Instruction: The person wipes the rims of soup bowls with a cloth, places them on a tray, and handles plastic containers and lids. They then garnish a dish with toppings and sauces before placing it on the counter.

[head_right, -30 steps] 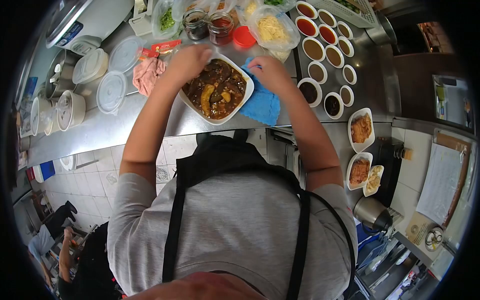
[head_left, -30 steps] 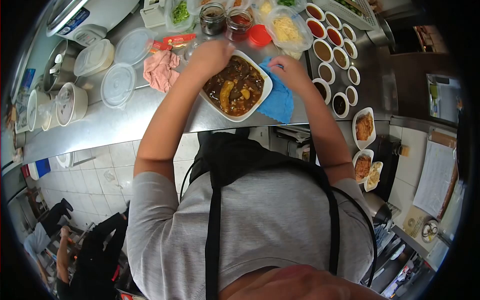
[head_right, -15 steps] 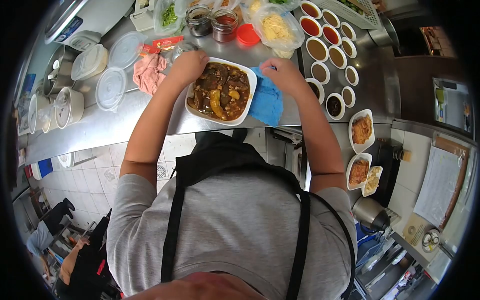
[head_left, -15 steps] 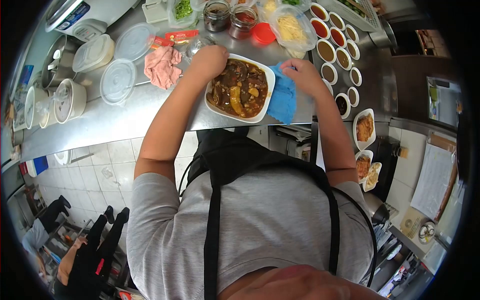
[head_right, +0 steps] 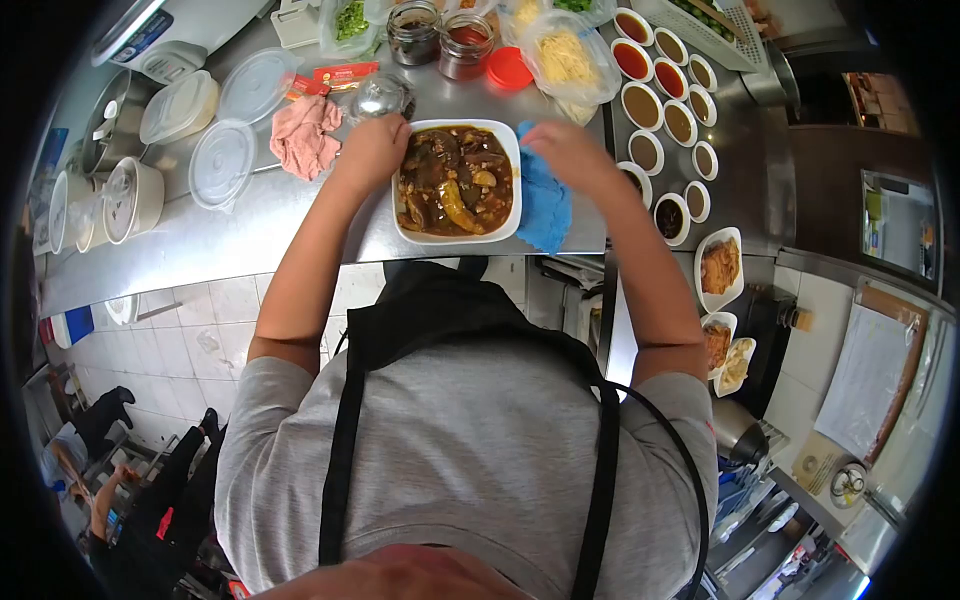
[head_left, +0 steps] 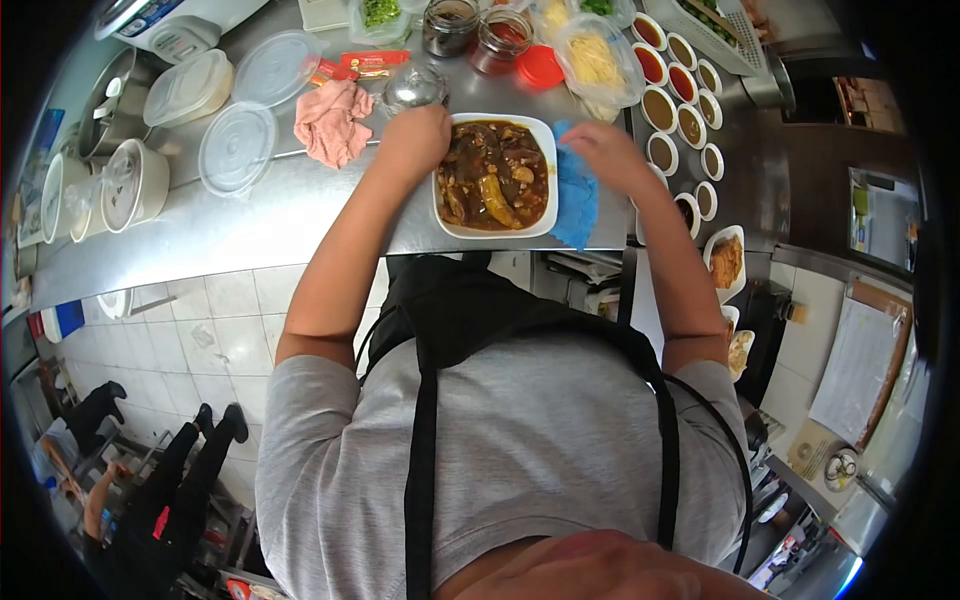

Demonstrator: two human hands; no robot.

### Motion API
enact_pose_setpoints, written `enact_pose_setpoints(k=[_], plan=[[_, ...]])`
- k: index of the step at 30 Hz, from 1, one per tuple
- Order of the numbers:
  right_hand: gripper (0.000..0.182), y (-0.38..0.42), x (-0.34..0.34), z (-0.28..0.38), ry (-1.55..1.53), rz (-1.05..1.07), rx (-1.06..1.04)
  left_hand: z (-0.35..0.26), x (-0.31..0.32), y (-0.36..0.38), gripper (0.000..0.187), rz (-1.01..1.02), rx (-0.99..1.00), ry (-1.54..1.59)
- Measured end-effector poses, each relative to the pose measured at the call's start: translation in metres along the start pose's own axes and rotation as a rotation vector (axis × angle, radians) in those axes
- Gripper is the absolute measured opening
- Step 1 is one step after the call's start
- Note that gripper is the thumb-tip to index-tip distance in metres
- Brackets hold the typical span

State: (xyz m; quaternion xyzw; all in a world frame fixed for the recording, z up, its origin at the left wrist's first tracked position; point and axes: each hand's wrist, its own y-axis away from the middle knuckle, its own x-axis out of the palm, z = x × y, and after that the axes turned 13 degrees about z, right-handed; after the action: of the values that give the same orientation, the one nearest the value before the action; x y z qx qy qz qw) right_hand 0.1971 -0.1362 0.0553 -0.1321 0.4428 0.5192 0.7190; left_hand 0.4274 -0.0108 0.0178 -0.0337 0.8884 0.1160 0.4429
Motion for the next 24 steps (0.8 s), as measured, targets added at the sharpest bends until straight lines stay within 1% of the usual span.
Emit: enact_pose_setpoints(k=[2, 3, 5, 8, 11, 12, 14, 17, 20, 23, 24], plan=[[0.013, 0.012, -0.019, 0.006, -0.491, -0.090, 0.154, 0.008, 0.005, 0.011, 0.024, -0.049, 0.002, 0.073], [0.014, 0.013, -0.019, 0.000, -0.425, -0.142, 0.190, 0.011, 0.006, 0.016, 0.024, -0.075, 0.004, 0.110], [0.016, 0.011, -0.016, -0.008, -0.297, -0.249, 0.262, 0.014, 0.003, 0.028, 0.024, -0.050, -0.022, 0.235], [0.017, 0.005, -0.018, 0.001, 0.248, -0.290, 0.539, 0.019, 0.005, 0.037, 0.025, -0.044, -0.018, 0.393], [0.022, -0.003, -0.004, 0.013, 0.244, -0.172, 0.435, 0.021, 0.016, 0.036, 0.025, -0.111, 0.046, 0.485], [0.021, -0.009, 0.002, 0.015, 0.178, -0.173, 0.364, 0.021, 0.019, 0.035, 0.025, -0.141, 0.072, 0.508], [0.018, -0.022, 0.016, 0.018, 0.048, -0.172, 0.223, 0.021, 0.019, 0.034, 0.025, -0.112, 0.068, 0.488], [0.015, -0.025, 0.030, 0.023, 0.177, -0.231, -0.013, 0.022, 0.018, 0.034, 0.025, -0.086, 0.058, 0.465], [0.014, -0.022, 0.028, 0.026, 0.477, -0.153, -0.109, 0.024, 0.020, 0.034, 0.024, -0.086, 0.062, 0.463], [0.016, -0.015, 0.028, 0.027, 0.664, -0.080, -0.198, 0.024, 0.020, 0.033, 0.024, -0.098, 0.053, 0.463], [0.013, -0.013, 0.026, 0.027, 0.652, -0.044, -0.177, 0.023, 0.020, 0.034, 0.024, -0.102, 0.046, 0.462]])
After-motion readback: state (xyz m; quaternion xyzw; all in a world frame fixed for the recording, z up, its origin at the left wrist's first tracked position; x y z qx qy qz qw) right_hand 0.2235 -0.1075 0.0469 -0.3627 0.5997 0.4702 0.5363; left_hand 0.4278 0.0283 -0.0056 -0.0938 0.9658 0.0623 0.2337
